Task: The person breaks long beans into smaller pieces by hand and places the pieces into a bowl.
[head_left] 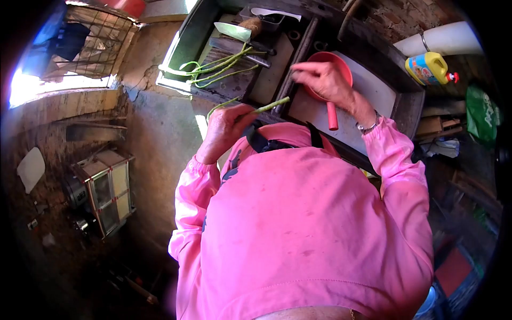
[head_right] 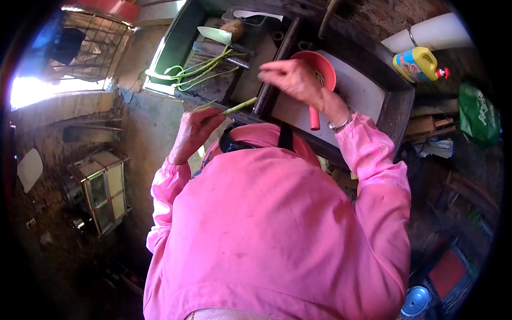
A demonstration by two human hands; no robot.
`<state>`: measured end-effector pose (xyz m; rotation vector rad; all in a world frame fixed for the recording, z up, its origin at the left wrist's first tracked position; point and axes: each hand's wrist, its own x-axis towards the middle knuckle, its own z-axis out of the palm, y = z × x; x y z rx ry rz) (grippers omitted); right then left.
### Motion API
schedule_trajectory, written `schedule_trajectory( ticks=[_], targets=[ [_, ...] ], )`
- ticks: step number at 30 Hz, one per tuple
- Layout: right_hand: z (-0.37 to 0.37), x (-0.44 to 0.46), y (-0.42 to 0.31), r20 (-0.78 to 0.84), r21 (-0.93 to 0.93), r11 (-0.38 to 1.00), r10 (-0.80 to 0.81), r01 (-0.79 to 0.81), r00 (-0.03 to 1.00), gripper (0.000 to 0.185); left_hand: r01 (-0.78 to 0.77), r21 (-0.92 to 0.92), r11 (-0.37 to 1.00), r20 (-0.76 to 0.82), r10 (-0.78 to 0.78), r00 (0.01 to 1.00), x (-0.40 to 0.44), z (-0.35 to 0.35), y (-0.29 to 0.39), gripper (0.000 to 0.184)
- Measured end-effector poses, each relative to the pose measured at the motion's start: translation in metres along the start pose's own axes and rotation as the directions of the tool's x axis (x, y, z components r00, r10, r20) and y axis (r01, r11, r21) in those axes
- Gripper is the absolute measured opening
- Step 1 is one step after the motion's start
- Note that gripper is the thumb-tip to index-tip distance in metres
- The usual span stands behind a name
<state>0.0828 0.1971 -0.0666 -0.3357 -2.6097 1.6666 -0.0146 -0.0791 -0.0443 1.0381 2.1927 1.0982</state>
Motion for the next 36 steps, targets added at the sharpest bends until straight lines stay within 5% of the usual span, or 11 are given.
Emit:
schedule_trajectory(
  ticks=[3, 4, 5, 9, 13, 16, 20, 26, 29, 36],
  targets=[
    [0.021, -0.012, -0.043, 0.260, 0.006, 0.988, -0.150, 0.154, 0.954, 0.037, -0.097, 0.079, 0.992, 0.067, 0.092, 0.993, 0.006, 0.000, 0.009, 0.011],
    [0.024, -0.013, -0.052, 0.349, -0.084, 0.989, -0.088, 0.125, 0.933, 0.037, -0.129, 0.096, 0.987, 0.060, 0.123, 0.991, 0.007, 0.000, 0.011, 0.011],
    [0.033, -0.015, -0.038, 0.323, -0.104, 0.954, -0.237, 0.283, 0.916, 0.034, -0.159, 0.114, 0.981, 0.052, 0.154, 0.987, 0.009, 0.000, 0.012, 0.011],
    [0.034, -0.019, -0.051, 0.429, -0.114, 0.984, -0.074, 0.136, 0.900, 0.026, -0.209, 0.158, 0.965, 0.051, 0.204, 0.978, 0.011, -0.005, 0.013, 0.011],
    [0.042, -0.017, -0.035, 0.370, -0.116, 0.990, -0.027, 0.075, 0.929, 0.024, -0.195, 0.129, 0.972, -0.008, 0.197, 0.980, 0.008, -0.001, -0.002, 0.013],
    [0.034, -0.014, -0.021, 0.390, 0.239, 0.941, 0.132, -0.238, 0.911, 0.025, -0.051, 0.034, 0.998, -0.026, 0.052, 0.998, 0.003, 0.001, -0.018, 0.015],
    [0.032, -0.021, -0.020, 0.382, 0.531, 0.741, 0.224, -0.411, 0.897, 0.026, 0.104, -0.133, 0.986, 0.032, -0.100, 0.994, 0.003, 0.004, -0.015, 0.017],
    [0.036, -0.025, -0.005, 0.270, 0.627, 0.683, 0.261, -0.374, 0.927, 0.026, 0.044, -0.095, 0.994, -0.024, -0.046, 0.999, 0.007, 0.023, -0.012, 0.017],
    [0.038, -0.021, 0.009, 0.224, 0.402, 0.877, 0.185, -0.264, 0.957, 0.026, 0.010, 0.009, 1.000, -0.059, -0.009, 0.998, 0.005, 0.030, -0.008, 0.016],
    [0.033, -0.025, -0.007, 0.264, 0.661, 0.643, 0.284, -0.387, 0.922, 0.022, 0.038, -0.070, 0.997, -0.102, -0.045, 0.994, 0.000, 0.026, -0.002, 0.013]
  ],
)
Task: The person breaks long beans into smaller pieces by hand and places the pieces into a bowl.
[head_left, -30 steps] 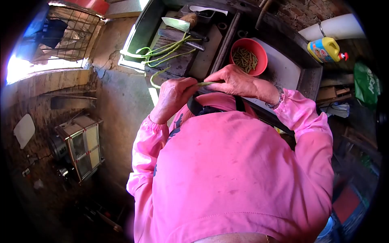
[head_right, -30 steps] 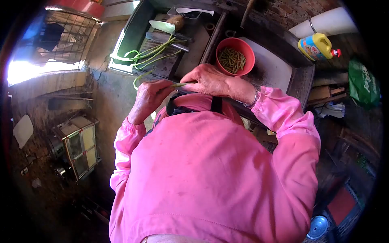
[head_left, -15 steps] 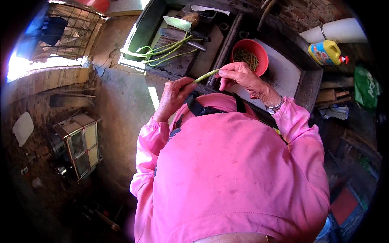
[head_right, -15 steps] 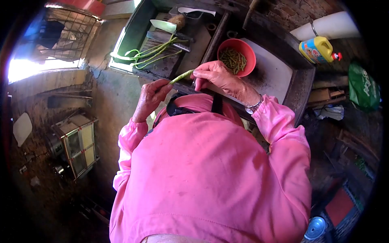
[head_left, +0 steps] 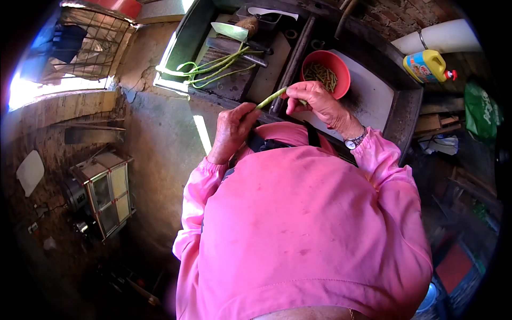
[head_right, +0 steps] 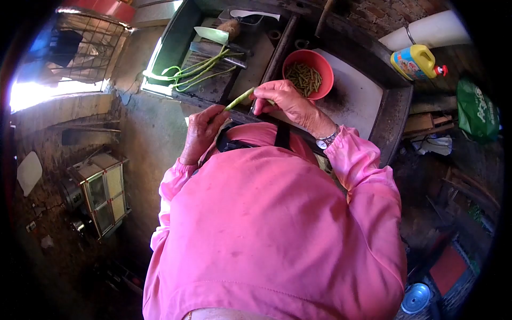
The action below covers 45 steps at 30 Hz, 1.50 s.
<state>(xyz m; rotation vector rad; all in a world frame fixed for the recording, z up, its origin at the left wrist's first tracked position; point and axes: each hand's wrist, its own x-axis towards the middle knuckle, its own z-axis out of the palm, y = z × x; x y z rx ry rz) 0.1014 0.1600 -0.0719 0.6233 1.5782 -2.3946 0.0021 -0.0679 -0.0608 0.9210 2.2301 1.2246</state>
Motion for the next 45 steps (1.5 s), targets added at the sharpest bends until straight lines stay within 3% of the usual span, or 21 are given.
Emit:
schedule_trajectory(
  ticks=[1, 2, 3, 5, 8, 11, 12, 15, 16, 17, 18, 20, 26, 32, 35, 45],
  targets=[
    [-0.008, 0.002, 0.001, -0.012, -0.005, 0.999, -0.031, 0.031, 0.999, 0.021, 0.024, -0.003, 1.000, -0.034, -0.024, 0.999, -0.004, -0.002, -0.006, 0.013],
    [-0.026, 0.008, 0.000, -0.129, 0.116, 0.993, -0.009, 0.024, 0.992, 0.020, 0.047, -0.006, 0.999, -0.069, -0.047, 0.997, -0.009, -0.007, -0.018, 0.012],
    [-0.048, 0.010, 0.005, -0.209, 0.007, 0.963, -0.264, 0.271, 0.942, 0.021, 0.069, -0.011, 0.998, -0.103, -0.070, 0.992, -0.014, -0.012, -0.031, 0.012],
    [-0.084, 0.011, 0.003, -0.395, -0.083, 0.984, -0.178, 0.159, 0.901, 0.024, 0.179, -0.070, 0.981, -0.083, -0.185, 0.979, -0.018, -0.025, -0.041, 0.013],
    [-0.118, 0.026, 0.027, -0.374, -0.465, 0.882, -0.274, 0.076, 0.886, 0.031, 0.142, -0.099, 0.985, -0.053, -0.148, 0.988, -0.011, -0.026, -0.026, 0.015],
    [-0.149, 0.046, 0.042, -0.395, -0.843, 0.472, -0.222, -0.256, 0.891, 0.031, 0.149, -0.168, 0.975, -0.016, -0.154, 0.988, -0.008, -0.024, -0.022, 0.017],
    [-0.144, 0.049, 0.049, -0.323, -0.934, 0.295, -0.460, -0.200, 0.827, 0.032, 0.157, -0.195, 0.968, -0.008, -0.162, 0.987, -0.008, -0.023, -0.022, 0.018],
    [-0.140, 0.050, 0.041, -0.221, -0.975, 0.124, -0.492, -0.184, 0.842, 0.037, 0.186, -0.275, 0.943, 0.028, -0.186, 0.982, -0.009, -0.025, -0.022, 0.020],
    [-0.108, 0.049, 0.035, -0.238, -0.844, 0.530, -0.501, 0.078, 0.832, 0.035, 0.197, -0.302, 0.933, 0.042, -0.193, 0.980, -0.008, -0.025, -0.022, 0.021],
    [-0.088, 0.047, 0.026, -0.156, -0.717, 0.660, -0.465, 0.223, 0.872, 0.035, 0.198, -0.307, 0.931, 0.049, -0.193, 0.980, -0.008, -0.024, -0.021, 0.021],
    [-0.055, 0.033, 0.006, -0.083, -0.690, 0.668, -0.457, 0.280, 0.886, 0.037, 0.201, -0.311, 0.929, 0.060, -0.192, 0.980, -0.008, -0.024, -0.020, 0.021],
    [-0.011, 0.017, -0.018, 0.008, -0.537, 0.788, -0.350, 0.300, 0.937, 0.036, 0.190, -0.317, 0.929, 0.075, -0.175, 0.982, -0.005, -0.023, -0.019, 0.021],
    [0.027, 0.009, -0.028, 0.079, -0.594, 0.699, -0.442, 0.398, 0.893, 0.018, 0.223, -0.321, 0.920, 0.104, -0.200, 0.974, -0.008, -0.023, -0.012, 0.020],
    [0.037, 0.011, -0.023, 0.063, -0.613, 0.699, -0.422, 0.369, 0.904, 0.017, 0.254, -0.397, 0.882, 0.158, -0.207, 0.966, -0.011, -0.018, -0.019, 0.018],
    [0.036, 0.015, -0.014, 0.050, -0.606, 0.663, -0.519, 0.439, 0.853, 0.019, 0.255, -0.419, 0.872, 0.159, -0.205, 0.966, -0.012, -0.016, -0.019, 0.018],
    [0.046, 0.007, -0.020, 0.062, -0.611, 0.699, -0.426, 0.372, 0.903, 0.016, 0.204, -0.442, 0.873, 0.112, -0.171, 0.979, -0.012, -0.011, -0.011, 0.021]
  ],
)
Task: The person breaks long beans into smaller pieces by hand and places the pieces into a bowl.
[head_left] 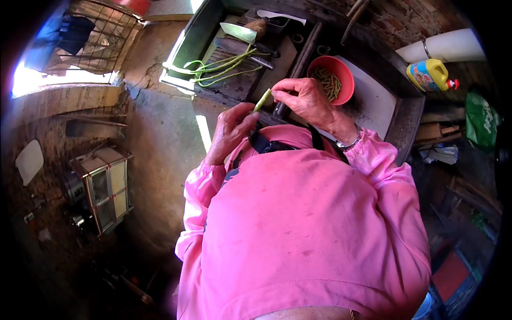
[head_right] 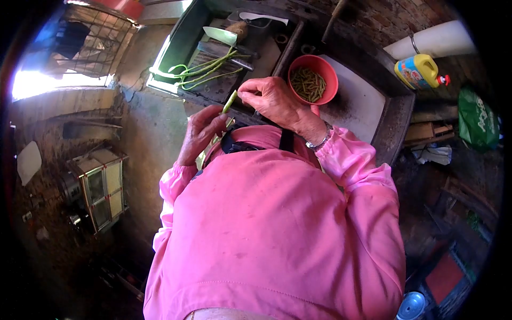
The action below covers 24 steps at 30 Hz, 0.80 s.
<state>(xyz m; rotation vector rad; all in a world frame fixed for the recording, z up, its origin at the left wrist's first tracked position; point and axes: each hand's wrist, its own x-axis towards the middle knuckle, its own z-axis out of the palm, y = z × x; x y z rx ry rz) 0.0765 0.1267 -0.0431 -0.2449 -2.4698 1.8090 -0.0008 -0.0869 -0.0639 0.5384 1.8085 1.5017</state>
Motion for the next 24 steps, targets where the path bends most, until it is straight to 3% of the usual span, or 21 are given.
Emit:
schedule_trajectory(
  ticks=[2, 8, 14, 17, 20, 21, 24],
  targets=[
    [0.008, 0.000, -0.002, 0.018, 0.101, 0.995, 0.012, -0.014, 1.000, 0.016, -0.022, -0.043, 0.999, -0.008, 0.021, 1.000, 0.005, 0.006, 0.009, 0.021],
    [0.019, 0.002, -0.008, -0.008, 0.177, 0.984, 0.034, -0.032, 0.999, 0.015, -0.081, -0.168, 0.982, -0.066, 0.071, 0.995, 0.019, 0.013, 0.017, 0.017],
    [0.034, 0.008, 0.009, -0.064, 0.290, 0.957, 0.033, -0.013, 0.997, 0.014, -0.151, 0.017, 0.988, -0.222, 0.151, 0.963, 0.022, 0.020, 0.012, 0.017],
    [0.036, -0.001, 0.001, -0.017, 0.134, 0.991, -0.020, 0.022, 1.000, 0.014, -0.227, 0.054, 0.972, -0.305, 0.232, 0.924, 0.030, 0.014, 0.015, 0.015],
    [0.041, -0.006, 0.018, 0.036, 0.041, 0.997, -0.061, 0.060, 0.997, 0.015, -0.372, -0.080, 0.925, -0.413, 0.309, 0.857, 0.042, 0.000, 0.032, 0.016],
    [0.042, -0.006, 0.035, 0.086, 0.088, 0.996, -0.037, 0.030, 0.996, 0.014, -0.386, -0.144, 0.911, -0.438, 0.291, 0.851, 0.043, -0.007, 0.043, 0.017],
    [0.022, -0.007, 0.069, 0.295, -0.350, 0.928, -0.022, 0.130, 0.955, 0.015, -0.346, -0.255, 0.903, -0.443, 0.209, 0.872, 0.046, -0.040, 0.067, 0.023]
  ],
)
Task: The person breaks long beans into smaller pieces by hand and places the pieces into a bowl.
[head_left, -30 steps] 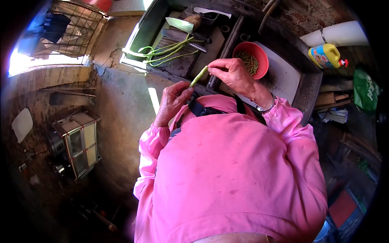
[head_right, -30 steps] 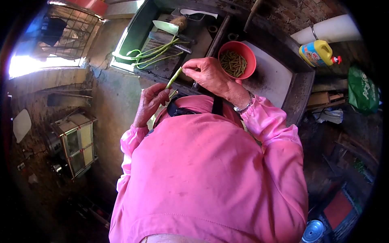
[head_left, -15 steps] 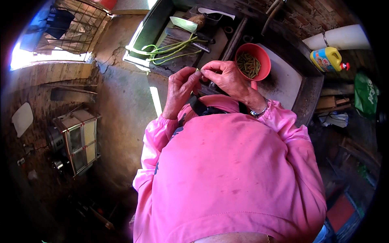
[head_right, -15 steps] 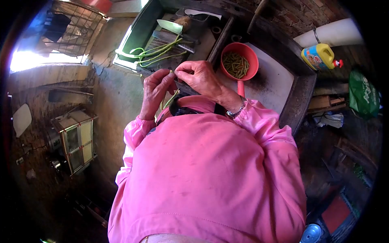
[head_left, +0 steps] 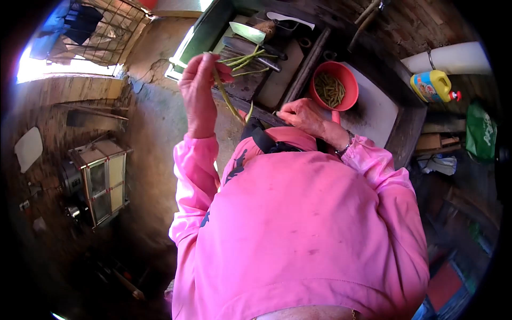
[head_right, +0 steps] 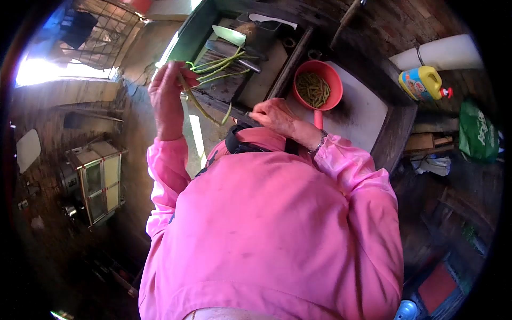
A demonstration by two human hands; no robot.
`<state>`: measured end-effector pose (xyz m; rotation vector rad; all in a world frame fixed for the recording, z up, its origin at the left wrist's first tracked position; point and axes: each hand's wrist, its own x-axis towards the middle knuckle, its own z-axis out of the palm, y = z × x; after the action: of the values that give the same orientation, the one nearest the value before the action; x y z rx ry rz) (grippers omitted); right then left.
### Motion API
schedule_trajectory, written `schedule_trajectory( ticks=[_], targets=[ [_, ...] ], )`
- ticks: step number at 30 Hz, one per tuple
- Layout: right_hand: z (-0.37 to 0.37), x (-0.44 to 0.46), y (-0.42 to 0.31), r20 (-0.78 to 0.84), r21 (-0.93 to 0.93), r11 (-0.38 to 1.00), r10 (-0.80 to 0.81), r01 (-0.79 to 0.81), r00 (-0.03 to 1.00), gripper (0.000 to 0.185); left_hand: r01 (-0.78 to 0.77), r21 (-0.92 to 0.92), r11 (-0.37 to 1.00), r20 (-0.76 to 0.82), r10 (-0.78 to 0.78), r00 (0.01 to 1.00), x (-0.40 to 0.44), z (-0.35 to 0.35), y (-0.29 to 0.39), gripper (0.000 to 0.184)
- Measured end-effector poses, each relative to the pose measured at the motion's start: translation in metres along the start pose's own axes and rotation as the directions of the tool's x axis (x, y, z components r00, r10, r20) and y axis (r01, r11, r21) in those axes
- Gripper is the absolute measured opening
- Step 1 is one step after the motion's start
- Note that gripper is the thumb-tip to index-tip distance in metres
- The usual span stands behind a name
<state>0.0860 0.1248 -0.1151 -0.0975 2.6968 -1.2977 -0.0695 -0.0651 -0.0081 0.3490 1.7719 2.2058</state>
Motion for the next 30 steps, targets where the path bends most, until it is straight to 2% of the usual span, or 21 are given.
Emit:
schedule_trajectory(
  ticks=[1, 4, 5, 8, 11, 14, 15, 20, 23, 26, 30],
  targets=[
    [0.016, -0.002, 0.034, -0.076, -0.274, 0.892, -0.392, 0.359, 0.917, 0.023, 0.031, -0.028, 0.999, 0.002, -0.031, 1.000, 0.004, -0.003, 0.007, 0.023],
    [-0.007, 0.000, 0.007, 0.068, -0.095, 0.995, -0.002, 0.009, 0.998, 0.026, 0.086, -0.099, 0.991, 0.026, -0.084, 0.996, 0.010, -0.004, 0.012, 0.024],
    [-0.012, 0.002, -0.007, 0.003, 0.067, 0.996, 0.055, -0.055, 0.998, 0.019, 0.102, -0.121, 0.987, 0.040, -0.098, 0.994, 0.010, -0.002, 0.011, 0.024],
    [-0.018, 0.013, -0.032, -0.362, 0.057, 0.990, -0.100, 0.129, 0.927, 0.022, 0.170, -0.159, 0.973, 0.079, -0.159, 0.984, 0.008, 0.005, 0.005, 0.024],
    [-0.022, 0.023, -0.060, -0.327, 0.182, 0.978, -0.035, 0.100, 0.944, 0.030, 0.240, -0.227, 0.944, 0.152, -0.209, 0.966, 0.006, 0.011, 0.003, 0.025],
    [-0.015, 0.025, -0.070, -0.295, 0.191, 0.957, -0.158, 0.220, 0.942, 0.031, 0.304, -0.215, 0.928, 0.232, -0.253, 0.939, 0.006, 0.008, -0.002, 0.030],
    [-0.012, 0.028, -0.068, -0.342, 0.063, 0.953, -0.260, 0.298, 0.903, 0.029, 0.317, -0.228, 0.921, 0.247, -0.260, 0.933, 0.005, 0.010, -0.004, 0.030],
    [-0.012, 0.029, -0.068, -0.193, 0.071, 0.974, -0.197, 0.214, 0.961, 0.019, 0.365, -0.232, 0.902, 0.248, -0.308, 0.919, 0.000, 0.013, -0.012, 0.031],
    [-0.011, 0.030, -0.065, -0.188, 0.109, 0.984, -0.117, 0.139, 0.975, 0.017, 0.310, -0.254, 0.916, 0.181, -0.270, 0.946, -0.009, 0.024, -0.014, 0.023],
    [-0.012, 0.033, -0.066, -0.213, 0.251, 0.966, -0.010, 0.064, 0.977, 0.016, 0.204, 0.015, 0.979, 0.207, -0.203, 0.957, -0.025, 0.020, -0.030, 0.021],
    [-0.004, 0.034, -0.060, -0.214, 0.411, 0.911, 0.068, 0.027, 0.974, 0.018, 0.253, 0.086, 0.964, 0.226, -0.266, 0.937, -0.036, 0.016, -0.050, 0.015]
  ],
)
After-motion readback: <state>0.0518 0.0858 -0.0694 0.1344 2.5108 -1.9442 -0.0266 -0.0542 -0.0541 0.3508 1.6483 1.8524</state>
